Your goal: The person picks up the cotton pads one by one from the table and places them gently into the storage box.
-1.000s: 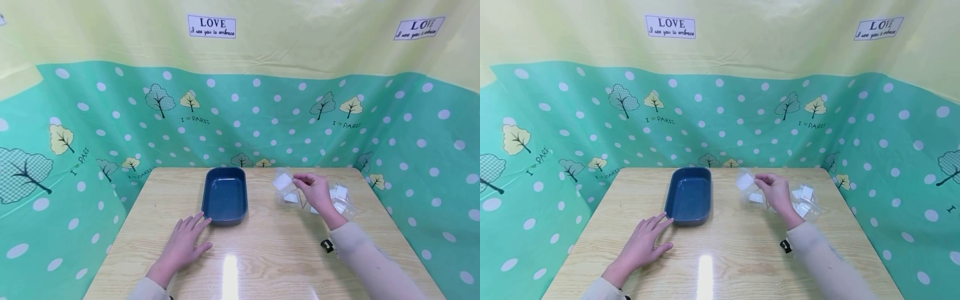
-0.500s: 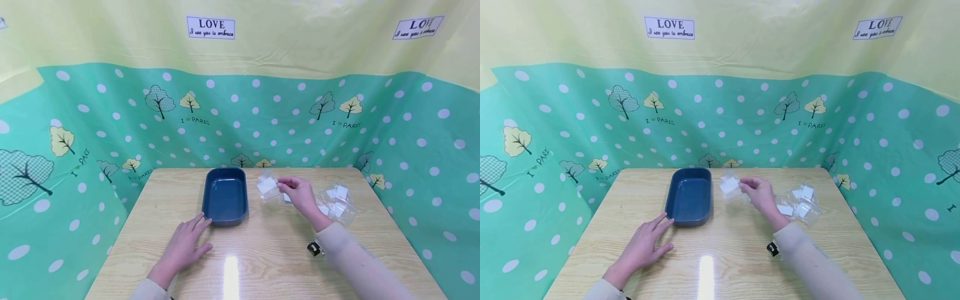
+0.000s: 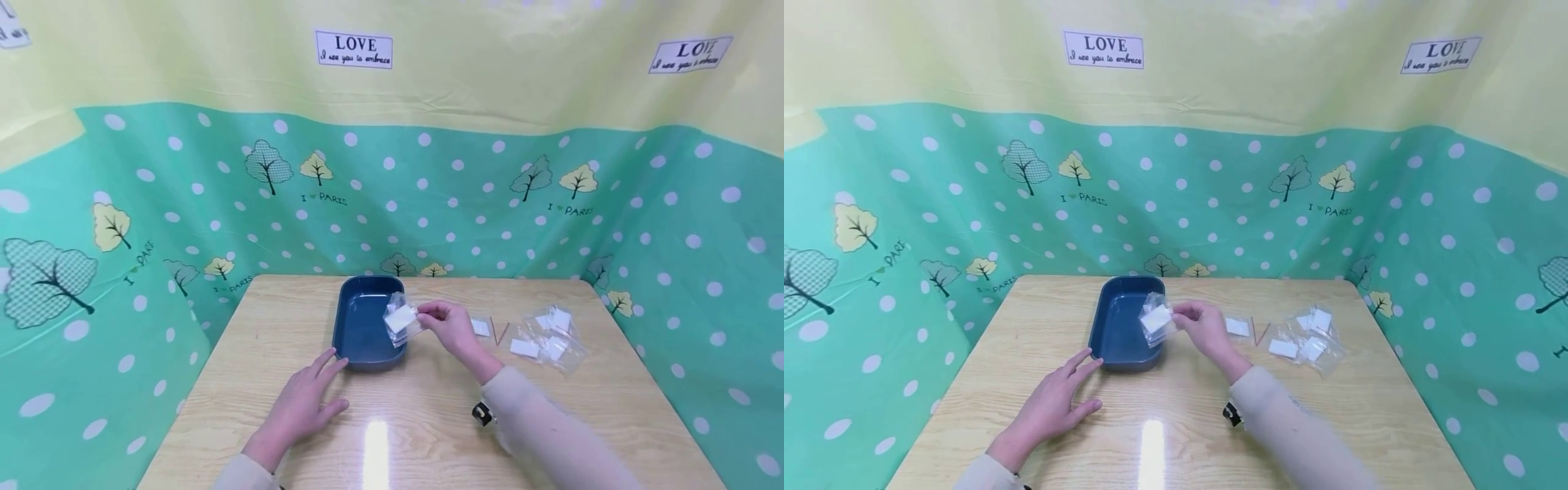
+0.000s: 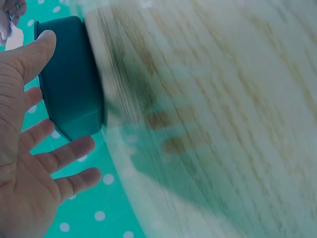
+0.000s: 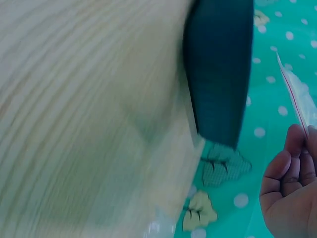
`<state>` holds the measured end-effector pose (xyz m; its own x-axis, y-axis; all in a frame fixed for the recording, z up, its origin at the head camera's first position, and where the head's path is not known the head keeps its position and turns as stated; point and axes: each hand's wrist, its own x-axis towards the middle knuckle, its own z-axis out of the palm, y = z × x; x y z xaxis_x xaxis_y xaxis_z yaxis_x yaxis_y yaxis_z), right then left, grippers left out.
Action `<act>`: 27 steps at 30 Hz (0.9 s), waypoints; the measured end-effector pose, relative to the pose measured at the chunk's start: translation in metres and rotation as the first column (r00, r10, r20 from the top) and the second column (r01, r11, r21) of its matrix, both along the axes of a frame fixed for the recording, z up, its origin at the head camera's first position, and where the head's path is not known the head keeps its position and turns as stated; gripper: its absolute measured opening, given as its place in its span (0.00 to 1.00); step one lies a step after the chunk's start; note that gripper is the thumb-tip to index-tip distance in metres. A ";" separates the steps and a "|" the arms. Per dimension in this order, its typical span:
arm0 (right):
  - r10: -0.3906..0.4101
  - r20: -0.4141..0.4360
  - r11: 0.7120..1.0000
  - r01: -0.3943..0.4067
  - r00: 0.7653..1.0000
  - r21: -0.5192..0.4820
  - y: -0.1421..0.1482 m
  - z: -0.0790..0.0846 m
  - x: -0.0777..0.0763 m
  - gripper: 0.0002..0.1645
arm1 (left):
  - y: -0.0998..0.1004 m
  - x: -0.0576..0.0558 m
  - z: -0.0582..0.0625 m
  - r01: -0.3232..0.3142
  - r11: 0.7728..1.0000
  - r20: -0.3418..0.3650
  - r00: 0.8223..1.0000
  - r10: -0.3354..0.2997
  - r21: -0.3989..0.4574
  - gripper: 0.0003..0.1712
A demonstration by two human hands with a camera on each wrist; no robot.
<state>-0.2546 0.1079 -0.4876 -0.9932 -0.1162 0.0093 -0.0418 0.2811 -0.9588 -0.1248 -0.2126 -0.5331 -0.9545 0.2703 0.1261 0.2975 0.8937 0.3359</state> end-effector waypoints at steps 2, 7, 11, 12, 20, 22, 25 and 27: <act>0.023 -0.001 1.000 -0.023 1.000 0.009 -0.011 -0.004 0.000 0.10 | 0.001 -0.001 0.000 -0.006 1.000 0.005 1.000 0.006 -0.003 0.47; 0.071 -0.020 0.994 -0.069 0.997 0.080 -0.034 -0.013 0.005 0.07 | 0.003 0.000 0.001 -0.026 0.999 0.025 0.999 0.025 0.023 0.46; 0.101 -0.051 0.983 -0.091 0.994 0.158 -0.049 -0.017 0.011 0.06 | 0.006 0.002 0.003 -0.041 0.998 0.024 0.999 0.040 0.056 0.46; 0.108 -0.062 0.981 -0.096 0.992 0.170 -0.052 -0.018 0.012 0.06 | 0.006 0.002 0.003 -0.045 0.997 0.023 0.999 0.044 0.061 0.46; 0.124 -0.133 0.971 -0.093 0.983 0.218 -0.062 -0.021 0.020 0.06 | 0.014 0.002 0.002 -0.073 0.995 0.014 0.997 0.072 0.065 0.46; 0.117 -0.133 0.973 -0.087 0.984 0.214 -0.063 -0.021 0.021 0.06 | 0.016 0.002 0.002 -0.083 0.994 0.010 0.997 0.082 0.069 0.46; 0.102 -0.124 0.974 -0.074 0.987 0.212 -0.065 -0.020 0.024 0.07 | 0.019 0.003 0.003 -0.103 0.991 0.019 0.995 0.102 0.086 0.45; 0.085 -0.114 0.975 -0.059 0.990 0.215 -0.067 -0.018 0.025 0.07 | 0.020 0.004 0.003 -0.115 0.988 0.024 0.993 0.114 0.101 0.45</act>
